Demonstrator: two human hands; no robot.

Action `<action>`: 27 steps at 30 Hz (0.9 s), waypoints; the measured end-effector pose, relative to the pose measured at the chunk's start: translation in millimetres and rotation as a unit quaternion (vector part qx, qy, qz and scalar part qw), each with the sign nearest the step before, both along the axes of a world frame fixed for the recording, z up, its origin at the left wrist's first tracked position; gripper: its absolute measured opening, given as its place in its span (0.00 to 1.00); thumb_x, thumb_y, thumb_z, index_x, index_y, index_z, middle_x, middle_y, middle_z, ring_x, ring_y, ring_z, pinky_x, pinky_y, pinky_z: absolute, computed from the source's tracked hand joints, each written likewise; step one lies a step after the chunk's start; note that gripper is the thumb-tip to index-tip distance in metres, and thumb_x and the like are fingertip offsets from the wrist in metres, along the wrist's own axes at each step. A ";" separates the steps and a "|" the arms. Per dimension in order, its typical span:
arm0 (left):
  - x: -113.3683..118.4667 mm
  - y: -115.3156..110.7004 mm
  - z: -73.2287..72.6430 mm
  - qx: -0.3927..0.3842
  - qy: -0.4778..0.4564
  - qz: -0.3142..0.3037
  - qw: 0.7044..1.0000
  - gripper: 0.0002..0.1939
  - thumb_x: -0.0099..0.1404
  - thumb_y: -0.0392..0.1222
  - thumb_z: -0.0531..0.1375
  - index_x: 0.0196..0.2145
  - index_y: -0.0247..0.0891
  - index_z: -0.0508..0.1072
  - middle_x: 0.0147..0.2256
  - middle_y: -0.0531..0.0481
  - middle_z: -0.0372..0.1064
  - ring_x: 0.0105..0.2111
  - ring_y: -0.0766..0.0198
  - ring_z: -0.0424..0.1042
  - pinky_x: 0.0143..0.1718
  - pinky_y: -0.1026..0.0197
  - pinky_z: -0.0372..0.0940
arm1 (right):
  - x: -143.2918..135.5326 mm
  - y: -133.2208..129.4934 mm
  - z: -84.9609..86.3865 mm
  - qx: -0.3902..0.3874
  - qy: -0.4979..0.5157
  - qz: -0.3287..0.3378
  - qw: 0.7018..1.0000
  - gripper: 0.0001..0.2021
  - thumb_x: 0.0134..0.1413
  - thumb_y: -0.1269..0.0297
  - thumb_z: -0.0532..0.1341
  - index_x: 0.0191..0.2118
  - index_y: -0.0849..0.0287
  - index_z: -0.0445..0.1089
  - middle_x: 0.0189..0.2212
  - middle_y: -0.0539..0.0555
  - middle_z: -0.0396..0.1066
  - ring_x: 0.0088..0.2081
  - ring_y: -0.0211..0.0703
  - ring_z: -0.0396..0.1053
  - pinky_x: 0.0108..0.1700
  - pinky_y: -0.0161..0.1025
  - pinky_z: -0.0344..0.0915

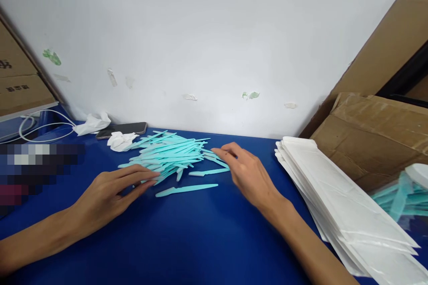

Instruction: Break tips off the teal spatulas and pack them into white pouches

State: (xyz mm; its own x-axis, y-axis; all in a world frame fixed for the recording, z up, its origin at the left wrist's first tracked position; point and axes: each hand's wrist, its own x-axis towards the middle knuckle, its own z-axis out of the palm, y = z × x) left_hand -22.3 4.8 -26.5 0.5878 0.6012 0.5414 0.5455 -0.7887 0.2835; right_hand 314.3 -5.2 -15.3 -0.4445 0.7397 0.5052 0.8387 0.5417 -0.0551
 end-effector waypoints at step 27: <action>12.7 -19.6 -3.2 -0.007 -0.052 -0.065 0.996 0.17 0.68 0.31 0.61 0.52 0.44 0.73 0.40 0.51 0.75 0.34 0.69 0.75 0.34 0.69 0.69 | -67.7 -33.3 1.2 0.074 0.022 0.178 0.981 0.20 0.70 0.75 0.43 0.55 0.58 0.67 0.38 0.56 0.76 0.35 0.40 0.76 0.33 0.35 0.72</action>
State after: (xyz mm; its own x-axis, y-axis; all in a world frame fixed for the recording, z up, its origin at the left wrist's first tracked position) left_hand -9.6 -14.8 -29.7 0.6026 0.5314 0.5954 0.4052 -0.8465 0.3454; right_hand 246.6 -38.5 -14.2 -0.6363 0.4596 0.6196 0.5943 0.8041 0.0138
